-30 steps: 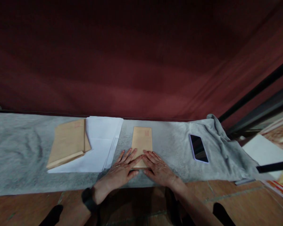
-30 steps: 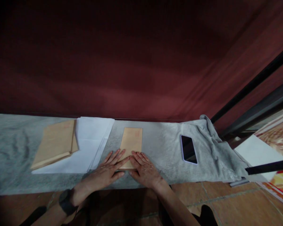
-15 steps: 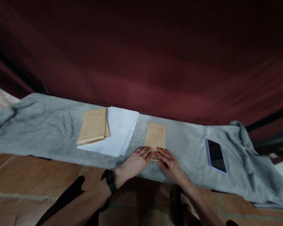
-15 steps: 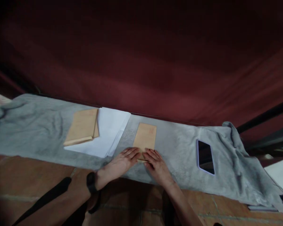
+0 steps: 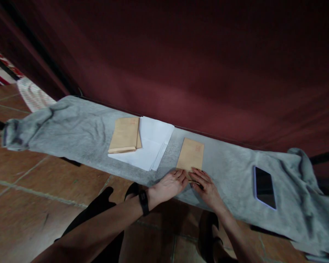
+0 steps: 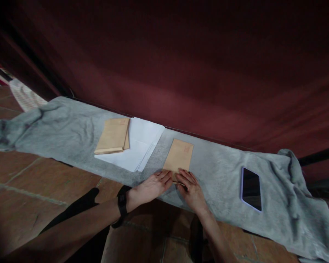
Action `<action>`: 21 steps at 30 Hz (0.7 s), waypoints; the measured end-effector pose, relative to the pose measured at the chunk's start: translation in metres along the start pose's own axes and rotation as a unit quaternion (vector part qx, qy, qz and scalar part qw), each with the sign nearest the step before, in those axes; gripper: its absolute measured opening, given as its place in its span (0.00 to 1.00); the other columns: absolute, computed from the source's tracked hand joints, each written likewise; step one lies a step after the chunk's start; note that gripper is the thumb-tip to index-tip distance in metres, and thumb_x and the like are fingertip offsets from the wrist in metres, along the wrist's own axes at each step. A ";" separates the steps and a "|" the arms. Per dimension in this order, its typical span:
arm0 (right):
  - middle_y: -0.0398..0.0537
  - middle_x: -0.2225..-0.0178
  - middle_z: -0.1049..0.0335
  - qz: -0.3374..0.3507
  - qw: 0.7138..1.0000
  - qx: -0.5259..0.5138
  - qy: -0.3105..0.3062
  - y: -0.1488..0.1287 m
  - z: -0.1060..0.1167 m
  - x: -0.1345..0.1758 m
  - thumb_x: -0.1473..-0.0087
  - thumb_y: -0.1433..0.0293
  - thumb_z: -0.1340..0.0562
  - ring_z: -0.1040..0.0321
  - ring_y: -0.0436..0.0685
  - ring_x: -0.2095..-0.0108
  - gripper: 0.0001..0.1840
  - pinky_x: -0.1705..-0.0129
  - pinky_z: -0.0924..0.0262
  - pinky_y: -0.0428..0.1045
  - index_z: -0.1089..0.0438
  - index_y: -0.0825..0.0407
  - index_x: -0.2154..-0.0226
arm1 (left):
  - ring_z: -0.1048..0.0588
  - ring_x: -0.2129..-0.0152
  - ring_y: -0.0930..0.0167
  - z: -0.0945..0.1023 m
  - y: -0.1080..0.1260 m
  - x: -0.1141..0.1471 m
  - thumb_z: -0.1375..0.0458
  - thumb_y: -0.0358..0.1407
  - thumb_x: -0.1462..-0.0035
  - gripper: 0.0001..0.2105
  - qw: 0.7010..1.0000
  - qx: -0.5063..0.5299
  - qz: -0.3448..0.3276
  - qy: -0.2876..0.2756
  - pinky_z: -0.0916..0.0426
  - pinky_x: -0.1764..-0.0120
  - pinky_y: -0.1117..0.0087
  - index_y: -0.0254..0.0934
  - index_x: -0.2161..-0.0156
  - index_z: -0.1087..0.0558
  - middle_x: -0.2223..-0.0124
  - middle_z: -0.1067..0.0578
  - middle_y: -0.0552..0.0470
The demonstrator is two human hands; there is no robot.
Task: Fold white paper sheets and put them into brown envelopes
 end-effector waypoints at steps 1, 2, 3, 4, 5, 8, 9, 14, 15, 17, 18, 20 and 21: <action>0.49 0.37 0.35 -0.003 1.000 -0.001 0.006 0.000 0.000 0.000 0.35 0.64 0.42 0.38 0.61 0.37 0.21 0.34 0.44 0.66 0.32 0.42 0.40 | 0.30 0.42 0.63 0.001 0.000 0.000 0.50 0.24 0.36 0.15 1.000 0.009 0.005 -0.001 0.37 0.41 0.60 0.34 0.46 0.32 0.40 0.28 0.39; 0.48 0.38 0.35 -0.005 1.000 0.000 0.011 0.001 0.000 0.000 0.35 0.64 0.42 0.38 0.61 0.37 0.21 0.35 0.44 0.66 0.31 0.42 0.41 | 0.30 0.42 0.63 0.001 -0.001 -0.001 0.51 0.24 0.36 0.16 1.000 0.018 0.011 -0.004 0.38 0.41 0.60 0.35 0.45 0.33 0.40 0.28 0.39; 0.48 0.38 0.34 -0.008 1.000 0.000 0.014 0.001 0.000 0.000 0.35 0.64 0.42 0.37 0.61 0.38 0.20 0.35 0.44 0.66 0.31 0.42 0.41 | 0.30 0.42 0.64 0.002 -0.002 -0.001 0.52 0.24 0.35 0.17 0.999 0.028 0.018 -0.008 0.38 0.41 0.60 0.35 0.44 0.34 0.41 0.28 0.40; 0.48 0.38 0.34 -0.011 1.000 0.002 0.015 0.000 0.000 0.000 0.35 0.64 0.43 0.37 0.61 0.38 0.20 0.35 0.44 0.66 0.31 0.42 0.41 | 0.30 0.42 0.64 0.001 -0.003 -0.002 0.53 0.24 0.35 0.17 0.999 0.036 0.023 -0.013 0.37 0.42 0.60 0.35 0.43 0.35 0.41 0.28 0.41; 0.48 0.38 0.34 -0.013 1.000 0.003 0.015 -0.001 0.000 -0.001 0.35 0.64 0.43 0.37 0.61 0.38 0.20 0.35 0.44 0.66 0.31 0.42 0.41 | 0.30 0.43 0.65 0.001 -0.003 -0.003 0.55 0.24 0.35 0.18 0.998 0.044 0.028 -0.016 0.37 0.42 0.60 0.36 0.43 0.35 0.41 0.27 0.42; 0.49 0.38 0.35 -0.020 1.000 0.004 0.011 -0.004 0.001 -0.002 0.34 0.64 0.43 0.38 0.62 0.37 0.21 0.35 0.45 0.66 0.31 0.43 0.41 | 0.29 0.45 0.65 -0.001 -0.008 -0.006 0.56 0.24 0.35 0.18 0.996 0.070 0.049 -0.011 0.37 0.42 0.60 0.36 0.45 0.33 0.44 0.26 0.44; 0.49 0.38 0.35 -0.023 1.000 0.003 0.009 -0.005 0.001 -0.002 0.34 0.64 0.43 0.38 0.61 0.37 0.21 0.35 0.45 0.66 0.32 0.43 0.41 | 0.28 0.47 0.65 -0.003 -0.010 -0.007 0.56 0.25 0.35 0.17 0.995 0.079 0.057 -0.010 0.36 0.43 0.60 0.37 0.46 0.32 0.46 0.25 0.45; 0.49 0.38 0.34 -0.032 0.999 -0.018 0.013 -0.008 0.006 -0.006 0.35 0.63 0.41 0.37 0.59 0.38 0.20 0.34 0.46 0.64 0.31 0.44 0.42 | 0.26 0.51 0.65 -0.013 -0.022 -0.013 0.55 0.28 0.34 0.15 0.989 0.118 0.088 0.008 0.35 0.44 0.60 0.38 0.48 0.29 0.49 0.23 0.46; 0.49 0.38 0.34 -0.034 0.999 -0.026 0.014 -0.008 0.006 -0.007 0.35 0.63 0.41 0.37 0.59 0.38 0.19 0.34 0.45 0.63 0.30 0.44 0.43 | 0.26 0.50 0.64 -0.014 -0.024 -0.013 0.54 0.29 0.33 0.14 0.988 0.127 0.089 0.015 0.35 0.44 0.59 0.38 0.49 0.29 0.49 0.23 0.46; 0.48 0.39 0.32 -0.044 0.998 -0.046 0.020 -0.005 0.007 -0.008 0.34 0.63 0.42 0.36 0.58 0.39 0.16 0.35 0.45 0.62 0.27 0.44 0.47 | 0.27 0.50 0.64 -0.015 -0.026 -0.013 0.50 0.31 0.34 0.12 0.985 0.144 0.088 0.023 0.34 0.44 0.59 0.38 0.50 0.28 0.49 0.23 0.46; 0.47 0.41 0.30 -0.051 0.997 -0.058 0.025 -0.002 0.008 -0.008 0.33 0.63 0.43 0.35 0.57 0.39 0.15 0.35 0.44 0.62 0.26 0.44 0.48 | 0.27 0.49 0.64 -0.015 -0.027 -0.013 0.49 0.31 0.34 0.12 0.985 0.150 0.086 0.025 0.34 0.44 0.59 0.38 0.49 0.28 0.48 0.24 0.46; 0.47 0.43 0.28 -0.060 0.994 -0.082 0.034 0.003 0.009 -0.009 0.32 0.64 0.46 0.34 0.56 0.40 0.15 0.36 0.42 0.60 0.25 0.44 0.50 | 0.28 0.48 0.63 -0.014 -0.028 -0.013 0.47 0.31 0.36 0.12 0.984 0.152 0.085 0.025 0.34 0.43 0.59 0.39 0.49 0.28 0.47 0.24 0.47; 0.47 0.43 0.28 -0.060 0.993 -0.091 0.036 0.004 0.010 -0.011 0.31 0.64 0.46 0.34 0.55 0.41 0.16 0.37 0.41 0.59 0.25 0.44 0.50 | 0.28 0.48 0.63 -0.013 -0.029 -0.013 0.46 0.31 0.36 0.12 0.985 0.151 0.085 0.024 0.34 0.43 0.59 0.39 0.49 0.28 0.47 0.24 0.47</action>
Point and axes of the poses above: each hand's wrist, its own x-axis away from the middle knuckle, its own z-axis out of the back of the hand, y = z × x, the point moved 8 cm from there along -x, towards the middle knuckle
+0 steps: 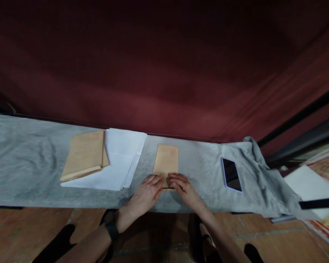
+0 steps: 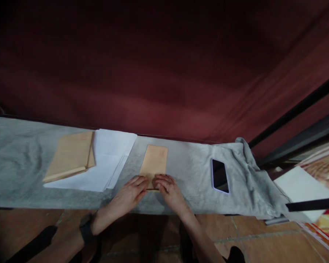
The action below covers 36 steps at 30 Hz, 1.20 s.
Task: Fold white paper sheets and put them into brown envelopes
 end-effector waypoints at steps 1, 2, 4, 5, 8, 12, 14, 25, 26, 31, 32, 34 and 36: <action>0.47 0.43 0.27 0.001 1.000 -0.005 -0.001 0.001 0.001 -0.002 0.31 0.65 0.46 0.34 0.55 0.41 0.16 0.37 0.40 0.58 0.25 0.44 0.50 | 0.28 0.48 0.63 0.001 0.000 -0.001 0.46 0.31 0.36 0.12 1.000 -0.002 0.000 0.000 0.34 0.43 0.59 0.39 0.49 0.27 0.47 0.24 0.47; 0.47 0.43 0.28 0.004 1.000 -0.004 -0.005 0.001 0.001 -0.003 0.31 0.65 0.46 0.34 0.54 0.40 0.16 0.37 0.40 0.57 0.26 0.44 0.48 | 0.28 0.48 0.63 0.002 0.000 -0.001 0.46 0.31 0.36 0.12 1.000 -0.003 -0.001 -0.002 0.33 0.44 0.59 0.39 0.50 0.27 0.47 0.24 0.47; 0.47 0.41 0.30 0.012 1.000 0.018 -0.022 -0.001 0.001 -0.008 0.32 0.66 0.47 0.36 0.53 0.39 0.18 0.36 0.41 0.56 0.28 0.45 0.45 | 0.27 0.49 0.63 0.001 0.000 -0.002 0.45 0.31 0.36 0.10 1.000 -0.004 -0.006 -0.009 0.33 0.45 0.59 0.39 0.52 0.26 0.49 0.24 0.47; 0.47 0.39 0.32 0.016 0.998 0.040 -0.035 -0.002 0.001 -0.010 0.32 0.67 0.47 0.38 0.53 0.38 0.19 0.35 0.43 0.56 0.30 0.46 0.43 | 0.27 0.49 0.63 0.000 0.000 -0.002 0.44 0.32 0.37 0.09 1.000 -0.005 -0.011 -0.012 0.33 0.45 0.59 0.39 0.53 0.26 0.49 0.24 0.47; 0.47 0.34 0.40 0.022 0.990 0.123 -0.070 -0.002 -0.002 -0.020 0.31 0.66 0.47 0.43 0.53 0.34 0.22 0.32 0.48 0.57 0.36 0.46 0.38 | 0.27 0.48 0.63 -0.003 0.002 0.000 0.44 0.32 0.36 0.12 0.999 -0.018 -0.028 -0.004 0.35 0.43 0.58 0.38 0.49 0.27 0.48 0.24 0.46; 0.47 0.31 0.47 -0.010 0.977 0.207 -0.056 0.008 -0.004 -0.039 0.31 0.63 0.49 0.49 0.56 0.32 0.26 0.30 0.53 0.58 0.42 0.48 0.34 | 0.27 0.48 0.61 0.000 0.007 0.001 0.45 0.33 0.36 0.14 0.999 -0.026 -0.039 0.002 0.35 0.43 0.55 0.37 0.46 0.28 0.47 0.24 0.45; 0.49 0.30 0.49 -0.037 0.970 0.238 -0.029 0.017 -0.004 -0.050 0.30 0.62 0.50 0.50 0.57 0.32 0.28 0.30 0.55 0.59 0.45 0.50 0.32 | 0.27 0.49 0.61 0.004 0.009 -0.003 0.44 0.36 0.36 0.12 0.999 -0.007 -0.039 -0.014 0.33 0.45 0.56 0.37 0.49 0.26 0.49 0.23 0.46; 0.55 0.31 0.50 -0.138 0.942 0.298 0.063 0.043 -0.006 -0.084 0.30 0.59 0.54 0.51 0.62 0.31 0.31 0.30 0.59 0.62 0.50 0.57 0.31 | 0.27 0.45 0.64 -0.018 -0.027 -0.020 0.49 0.21 0.42 0.21 0.995 0.075 0.041 -0.055 0.31 0.42 0.59 0.39 0.48 0.24 0.44 0.24 0.46; 0.55 0.31 0.51 -0.137 0.942 0.301 0.062 0.043 -0.007 -0.083 0.30 0.59 0.54 0.52 0.62 0.31 0.32 0.30 0.60 0.62 0.50 0.57 0.31 | 0.28 0.44 0.64 -0.020 -0.029 -0.019 0.48 0.22 0.43 0.21 0.995 0.070 0.036 -0.055 0.32 0.42 0.59 0.39 0.48 0.24 0.43 0.24 0.47; 0.56 0.30 0.54 -0.109 0.948 0.296 0.040 0.033 -0.013 -0.076 0.30 0.56 0.53 0.55 0.62 0.30 0.35 0.29 0.62 0.62 0.53 0.59 0.30 | 0.35 0.38 0.62 -0.032 -0.034 -0.010 0.47 0.28 0.39 0.23 0.999 0.003 -0.017 -0.043 0.34 0.40 0.55 0.40 0.39 0.31 0.35 0.32 0.47; 0.56 0.30 0.55 -0.097 0.951 0.291 0.029 0.029 -0.015 -0.074 0.30 0.56 0.53 0.56 0.62 0.30 0.35 0.29 0.62 0.62 0.54 0.58 0.30 | 0.36 0.36 0.61 -0.035 -0.035 -0.007 0.48 0.30 0.37 0.24 0.999 -0.017 -0.029 -0.035 0.35 0.39 0.55 0.40 0.36 0.34 0.33 0.35 0.46; 0.55 0.29 0.57 -0.073 0.957 0.280 0.007 0.021 -0.019 -0.070 0.30 0.56 0.53 0.57 0.61 0.29 0.34 0.29 0.62 0.62 0.55 0.57 0.29 | 0.40 0.34 0.62 -0.039 -0.036 -0.002 0.50 0.34 0.35 0.27 0.997 -0.050 -0.050 -0.016 0.38 0.37 0.55 0.39 0.32 0.42 0.31 0.39 0.46; 0.53 0.29 0.58 -0.053 0.962 0.267 -0.012 0.013 -0.023 -0.065 0.30 0.57 0.54 0.57 0.60 0.29 0.33 0.29 0.62 0.62 0.56 0.55 0.29 | 0.42 0.33 0.63 -0.040 -0.034 0.002 0.51 0.36 0.33 0.29 0.995 -0.072 -0.063 0.005 0.40 0.36 0.56 0.40 0.29 0.50 0.29 0.42 0.46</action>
Point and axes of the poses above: each hand's wrist, its own x-axis away from the middle knuckle, its own z-axis out of the back of the hand, y = z × x, the point moved 8 cm from there along -x, towards the middle knuckle
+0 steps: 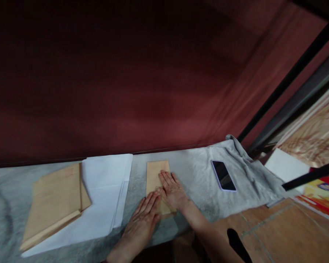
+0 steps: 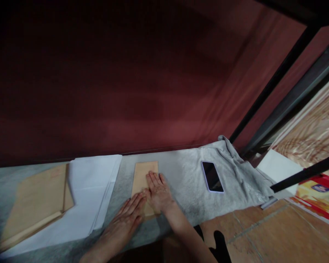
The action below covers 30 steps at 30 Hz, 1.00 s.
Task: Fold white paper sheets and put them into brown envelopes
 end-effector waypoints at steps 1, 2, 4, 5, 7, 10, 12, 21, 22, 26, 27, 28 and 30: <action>0.52 0.29 0.58 0.012 1.000 -0.007 -0.006 -0.003 0.000 0.003 0.30 0.57 0.54 0.58 0.60 0.29 0.33 0.28 0.62 0.61 0.55 0.54 0.29 | 0.43 0.33 0.64 0.001 0.002 0.002 0.51 0.38 0.33 0.31 1.000 -0.009 -0.004 0.007 0.41 0.35 0.56 0.40 0.28 0.53 0.29 0.44 0.47; 0.51 0.29 0.58 0.024 1.000 -0.014 -0.012 -0.006 0.000 0.006 0.29 0.58 0.55 0.58 0.59 0.29 0.32 0.28 0.63 0.61 0.55 0.53 0.29 | 0.43 0.33 0.63 0.003 0.004 0.003 0.51 0.39 0.33 0.32 1.000 -0.018 -0.009 0.011 0.41 0.35 0.55 0.41 0.28 0.56 0.29 0.45 0.47; 0.49 0.29 0.58 0.046 0.998 -0.029 -0.027 -0.010 0.001 0.011 0.29 0.59 0.57 0.59 0.57 0.29 0.30 0.28 0.63 0.60 0.54 0.51 0.29 | 0.43 0.33 0.62 0.008 0.010 0.007 0.50 0.41 0.33 0.34 0.999 -0.031 -0.022 0.011 0.41 0.36 0.54 0.42 0.28 0.58 0.28 0.46 0.48; 0.48 0.29 0.58 0.055 0.997 -0.036 -0.037 -0.011 0.001 0.014 0.28 0.60 0.57 0.60 0.56 0.29 0.30 0.28 0.63 0.59 0.55 0.50 0.29 | 0.43 0.33 0.62 0.011 0.013 0.009 0.49 0.41 0.34 0.34 0.999 -0.036 -0.030 0.010 0.40 0.36 0.54 0.43 0.28 0.58 0.28 0.46 0.48; 0.47 0.28 0.60 0.066 0.994 -0.054 -0.062 -0.012 0.001 0.018 0.28 0.59 0.59 0.62 0.54 0.28 0.30 0.27 0.64 0.58 0.56 0.50 0.29 | 0.43 0.33 0.62 0.016 0.018 0.015 0.48 0.41 0.34 0.34 0.998 -0.038 -0.043 0.005 0.39 0.37 0.55 0.43 0.28 0.57 0.28 0.47 0.48; 0.45 0.27 0.64 0.073 0.986 -0.091 -0.117 -0.015 0.002 0.024 0.28 0.57 0.61 0.67 0.53 0.28 0.30 0.27 0.66 0.57 0.58 0.48 0.29 | 0.43 0.33 0.61 0.022 0.024 0.023 0.46 0.43 0.35 0.35 0.998 -0.030 -0.049 0.006 0.38 0.37 0.55 0.42 0.28 0.54 0.28 0.46 0.47; 0.44 0.27 0.65 0.070 0.979 -0.115 -0.153 -0.018 0.003 0.027 0.28 0.57 0.62 0.68 0.53 0.28 0.30 0.27 0.68 0.58 0.56 0.46 0.29 | 0.41 0.34 0.60 0.025 0.027 0.024 0.44 0.43 0.36 0.34 0.998 -0.025 -0.051 0.004 0.37 0.37 0.53 0.43 0.29 0.50 0.29 0.44 0.46; 0.38 0.28 0.62 0.066 0.981 -0.090 -0.158 -0.022 0.005 0.016 0.28 0.56 0.59 0.65 0.55 0.28 0.27 0.27 0.67 0.60 0.53 0.38 0.31 | 0.32 0.39 0.59 0.031 0.039 0.006 0.41 0.32 0.41 0.27 0.997 0.038 -0.033 -0.055 0.33 0.40 0.54 0.48 0.37 0.34 0.34 0.33 0.47; 0.38 0.28 0.62 0.061 0.985 -0.076 -0.141 -0.021 0.004 0.010 0.28 0.56 0.58 0.63 0.55 0.28 0.27 0.28 0.66 0.61 0.53 0.38 0.31 | 0.33 0.38 0.58 0.029 0.042 0.006 0.41 0.32 0.42 0.27 0.997 0.042 -0.021 -0.063 0.33 0.40 0.54 0.45 0.37 0.33 0.34 0.33 0.45; 0.42 0.28 0.60 0.046 0.995 -0.024 -0.084 -0.018 -0.002 -0.023 0.29 0.58 0.53 0.61 0.58 0.29 0.27 0.28 0.63 0.62 0.51 0.41 0.31 | 0.34 0.38 0.56 0.020 0.055 0.006 0.43 0.29 0.43 0.27 0.995 0.036 0.002 -0.088 0.33 0.40 0.54 0.34 0.37 0.33 0.34 0.34 0.37; 0.44 0.28 0.60 0.044 0.996 -0.015 -0.075 -0.019 -0.003 -0.032 0.29 0.58 0.53 0.60 0.59 0.29 0.28 0.28 0.63 0.62 0.51 0.43 0.31 | 0.34 0.38 0.56 0.017 0.057 0.006 0.44 0.28 0.44 0.27 0.996 0.032 0.000 -0.089 0.33 0.40 0.55 0.31 0.38 0.33 0.35 0.34 0.36; 0.46 0.28 0.60 0.041 0.997 -0.009 -0.070 -0.020 -0.004 -0.041 0.29 0.59 0.52 0.60 0.59 0.29 0.28 0.28 0.64 0.62 0.51 0.45 0.30 | 0.34 0.38 0.56 0.015 0.059 0.006 0.45 0.27 0.44 0.27 0.996 0.025 -0.003 -0.087 0.33 0.39 0.55 0.30 0.38 0.32 0.35 0.34 0.35; 0.48 0.28 0.58 0.036 0.997 -0.005 -0.068 -0.023 -0.005 -0.053 0.29 0.59 0.52 0.61 0.60 0.29 0.29 0.28 0.67 0.64 0.51 0.48 0.30 | 0.35 0.37 0.56 0.010 0.062 0.007 0.46 0.25 0.46 0.28 0.997 0.010 -0.014 -0.078 0.33 0.39 0.57 0.27 0.38 0.32 0.35 0.34 0.34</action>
Point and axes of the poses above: each hand's wrist, its own x-axis away from the middle knuckle, its own z-axis out of the back of the hand, y = z × x, the point moved 8 cm from there along -x, towards the middle knuckle
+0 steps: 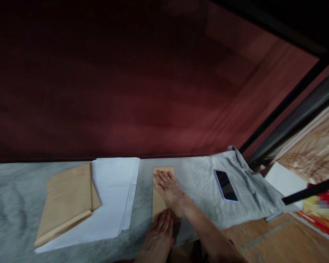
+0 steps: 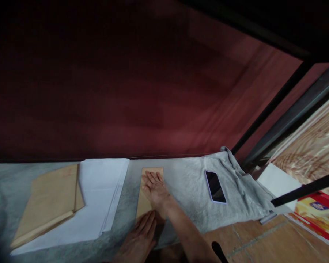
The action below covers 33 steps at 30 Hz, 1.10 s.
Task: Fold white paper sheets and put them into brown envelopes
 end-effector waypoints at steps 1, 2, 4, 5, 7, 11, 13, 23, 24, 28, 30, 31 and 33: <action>0.48 0.29 0.57 0.001 1.000 -0.004 -0.005 -0.003 -0.001 -0.004 0.29 0.59 0.53 0.61 0.60 0.29 0.29 0.28 0.68 0.64 0.52 0.48 0.30 | 0.35 0.37 0.56 -0.003 0.000 0.000 0.47 0.24 0.47 0.29 1.000 -0.010 -0.004 0.006 0.33 0.39 0.57 0.27 0.38 0.33 0.35 0.35 0.34; 0.47 0.29 0.56 0.005 1.000 -0.010 -0.012 -0.006 -0.002 -0.005 0.29 0.58 0.53 0.61 0.59 0.29 0.29 0.28 0.69 0.64 0.52 0.47 0.30 | 0.35 0.37 0.57 -0.008 0.000 0.000 0.48 0.23 0.48 0.29 1.000 -0.023 -0.007 0.012 0.32 0.40 0.57 0.27 0.38 0.33 0.35 0.35 0.34; 0.45 0.29 0.56 0.023 0.999 -0.028 -0.033 -0.015 -0.005 -0.001 0.28 0.58 0.54 0.60 0.58 0.29 0.28 0.28 0.69 0.64 0.52 0.45 0.30 | 0.35 0.37 0.57 -0.021 -0.001 0.002 0.51 0.21 0.49 0.31 0.998 -0.052 -0.007 0.019 0.32 0.40 0.57 0.29 0.37 0.33 0.34 0.35 0.36; 0.44 0.29 0.56 0.034 0.998 -0.038 -0.045 -0.020 -0.007 0.004 0.28 0.58 0.55 0.60 0.56 0.29 0.28 0.28 0.68 0.63 0.53 0.45 0.30 | 0.35 0.37 0.58 -0.029 -0.002 0.002 0.51 0.20 0.49 0.32 0.998 -0.067 -0.006 0.018 0.31 0.40 0.56 0.30 0.37 0.33 0.35 0.34 0.37; 0.43 0.29 0.55 0.053 0.995 -0.060 -0.067 -0.030 -0.011 0.017 0.28 0.59 0.55 0.60 0.54 0.29 0.27 0.27 0.67 0.61 0.52 0.43 0.31 | 0.33 0.38 0.57 -0.046 -0.004 0.004 0.52 0.19 0.50 0.33 0.996 -0.087 -0.001 0.009 0.30 0.42 0.55 0.32 0.37 0.33 0.36 0.32 0.39; 0.38 0.30 0.51 0.063 0.983 -0.137 -0.106 -0.047 -0.012 0.051 0.27 0.60 0.59 0.57 0.49 0.30 0.25 0.27 0.65 0.57 0.46 0.39 0.33 | 0.32 0.40 0.55 -0.062 -0.007 0.009 0.51 0.18 0.50 0.32 0.997 -0.074 0.013 -0.006 0.30 0.42 0.52 0.32 0.38 0.31 0.37 0.30 0.37; 0.35 0.31 0.47 0.066 0.973 -0.192 -0.110 -0.053 -0.007 0.068 0.27 0.58 0.62 0.55 0.48 0.31 0.26 0.27 0.64 0.55 0.42 0.37 0.35 | 0.32 0.40 0.55 -0.056 -0.008 0.012 0.51 0.17 0.50 0.32 0.998 -0.062 0.019 -0.011 0.30 0.42 0.53 0.32 0.39 0.31 0.37 0.31 0.36; 0.45 0.32 0.46 -0.031 0.991 -0.128 -0.029 -0.004 0.011 0.060 0.28 0.55 0.64 0.52 0.51 0.31 0.31 0.30 0.55 0.54 0.45 0.46 0.33 | 0.40 0.35 0.60 -0.016 -0.006 0.010 0.57 0.15 0.51 0.39 0.999 -0.032 0.011 -0.002 0.35 0.38 0.56 0.35 0.33 0.39 0.32 0.40 0.41; 0.46 0.31 0.47 -0.050 0.994 -0.095 -0.015 0.005 0.013 0.053 0.28 0.56 0.63 0.53 0.52 0.31 0.30 0.30 0.55 0.55 0.46 0.47 0.32 | 0.39 0.35 0.60 -0.015 -0.006 0.008 0.57 0.15 0.51 0.38 0.999 -0.038 0.012 -0.012 0.35 0.38 0.56 0.34 0.33 0.38 0.32 0.40 0.41; 0.50 0.31 0.49 -0.101 0.994 -0.016 0.031 0.029 0.014 0.033 0.28 0.60 0.62 0.53 0.53 0.30 0.29 0.30 0.55 0.56 0.48 0.51 0.31 | 0.35 0.37 0.60 0.000 -0.002 -0.001 0.57 0.15 0.50 0.35 0.999 -0.042 0.001 -0.031 0.34 0.38 0.56 0.31 0.36 0.34 0.34 0.35 0.38; 0.50 0.30 0.50 -0.103 0.994 -0.006 0.043 0.031 0.014 0.035 0.28 0.60 0.61 0.54 0.54 0.30 0.29 0.30 0.56 0.57 0.48 0.52 0.31 | 0.32 0.39 0.61 0.008 -0.002 -0.004 0.56 0.16 0.49 0.34 0.999 -0.033 0.002 -0.028 0.33 0.39 0.57 0.32 0.38 0.32 0.35 0.32 0.40; 0.50 0.30 0.50 -0.102 0.994 -0.009 0.045 0.030 0.013 0.039 0.28 0.60 0.61 0.54 0.54 0.30 0.29 0.30 0.56 0.57 0.48 0.51 0.31 | 0.31 0.40 0.62 0.011 -0.003 -0.005 0.56 0.16 0.49 0.33 0.999 -0.028 0.005 -0.027 0.33 0.40 0.57 0.33 0.38 0.31 0.36 0.31 0.41; 0.47 0.31 0.49 -0.096 0.994 -0.029 0.038 0.027 0.012 0.052 0.28 0.60 0.61 0.54 0.54 0.30 0.29 0.30 0.55 0.57 0.48 0.48 0.31 | 0.29 0.41 0.62 0.014 -0.005 -0.006 0.56 0.15 0.48 0.32 0.999 -0.021 0.009 -0.022 0.31 0.41 0.57 0.34 0.40 0.30 0.38 0.29 0.42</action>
Point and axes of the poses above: each hand's wrist, its own x-axis away from the middle knuckle, its own z-axis out of the back of the hand, y = z × x, the point moved 8 cm from there along -x, towards the middle knuckle
